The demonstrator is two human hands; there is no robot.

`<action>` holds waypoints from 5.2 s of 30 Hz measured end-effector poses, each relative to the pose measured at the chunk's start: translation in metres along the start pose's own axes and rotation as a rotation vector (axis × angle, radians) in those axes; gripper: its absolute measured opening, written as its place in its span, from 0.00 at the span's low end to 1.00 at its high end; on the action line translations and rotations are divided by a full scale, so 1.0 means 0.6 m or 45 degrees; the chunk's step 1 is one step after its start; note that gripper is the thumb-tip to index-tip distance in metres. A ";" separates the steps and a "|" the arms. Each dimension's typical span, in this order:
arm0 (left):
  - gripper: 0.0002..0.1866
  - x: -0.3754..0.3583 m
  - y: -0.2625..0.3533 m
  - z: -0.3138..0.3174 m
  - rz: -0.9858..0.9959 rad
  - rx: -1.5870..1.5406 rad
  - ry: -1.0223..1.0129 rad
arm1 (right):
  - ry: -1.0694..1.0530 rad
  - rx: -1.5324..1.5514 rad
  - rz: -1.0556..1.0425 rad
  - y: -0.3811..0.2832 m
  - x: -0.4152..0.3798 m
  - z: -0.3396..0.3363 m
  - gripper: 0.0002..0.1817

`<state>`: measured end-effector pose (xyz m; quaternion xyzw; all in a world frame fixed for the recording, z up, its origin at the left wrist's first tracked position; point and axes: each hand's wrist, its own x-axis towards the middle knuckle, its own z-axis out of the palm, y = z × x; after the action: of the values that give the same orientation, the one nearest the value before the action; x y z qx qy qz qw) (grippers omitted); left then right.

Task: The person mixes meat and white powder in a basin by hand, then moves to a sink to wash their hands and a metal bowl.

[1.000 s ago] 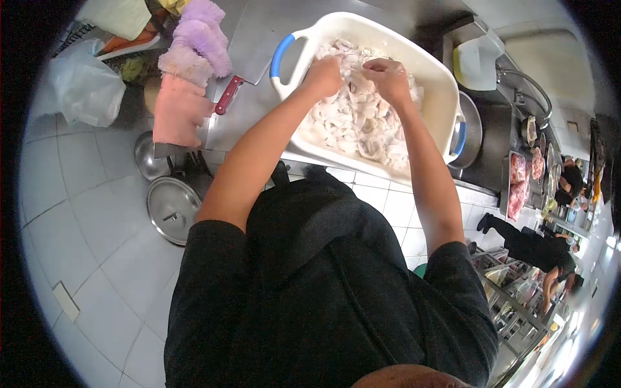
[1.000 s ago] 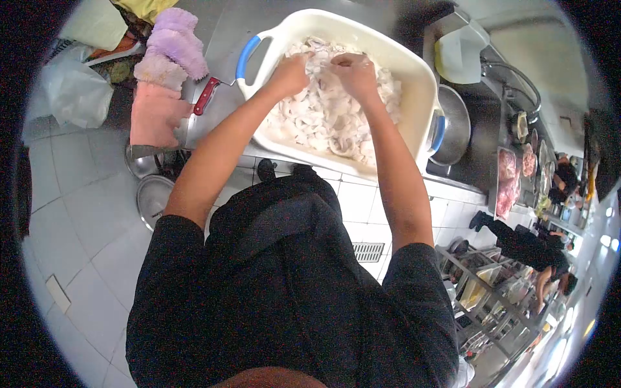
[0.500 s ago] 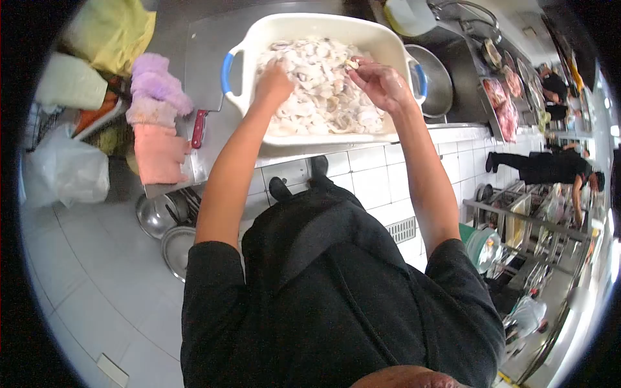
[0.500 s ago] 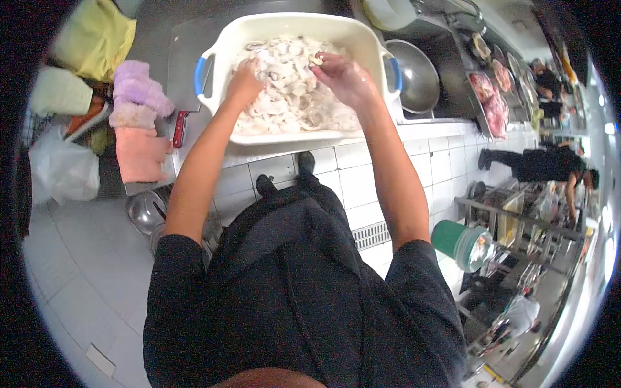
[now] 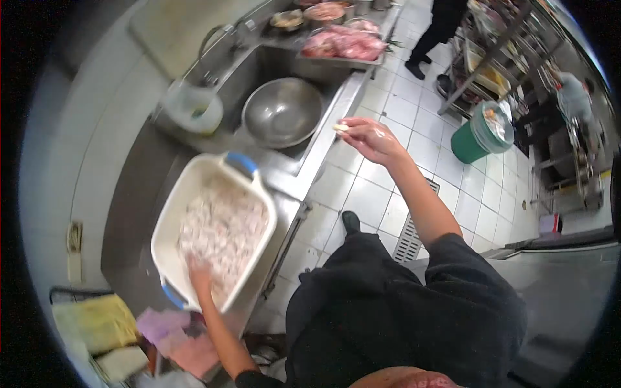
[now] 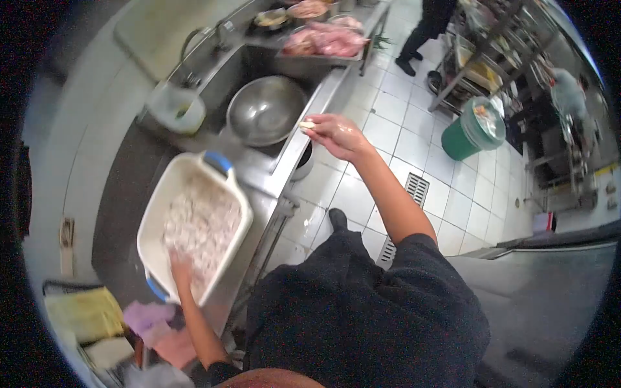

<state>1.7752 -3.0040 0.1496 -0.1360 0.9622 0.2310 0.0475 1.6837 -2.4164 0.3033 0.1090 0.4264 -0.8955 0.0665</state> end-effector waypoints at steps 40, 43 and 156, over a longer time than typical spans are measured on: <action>0.24 -0.046 0.434 0.128 -0.417 0.602 0.490 | 1.977 -0.502 -0.647 -0.950 -0.207 -1.297 0.05; 0.24 -0.057 0.462 0.131 -0.403 0.671 0.432 | 2.214 -0.717 -0.612 -0.988 -0.212 -1.289 0.03; 0.36 0.158 -0.041 -0.019 -0.468 -0.838 0.296 | -0.875 -2.065 -0.085 0.501 0.363 0.392 0.22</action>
<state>1.6908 -3.0528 0.1343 -0.3393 0.7952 0.4980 -0.0674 1.5041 -2.7935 0.1673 -0.2598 0.8901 -0.3017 0.2217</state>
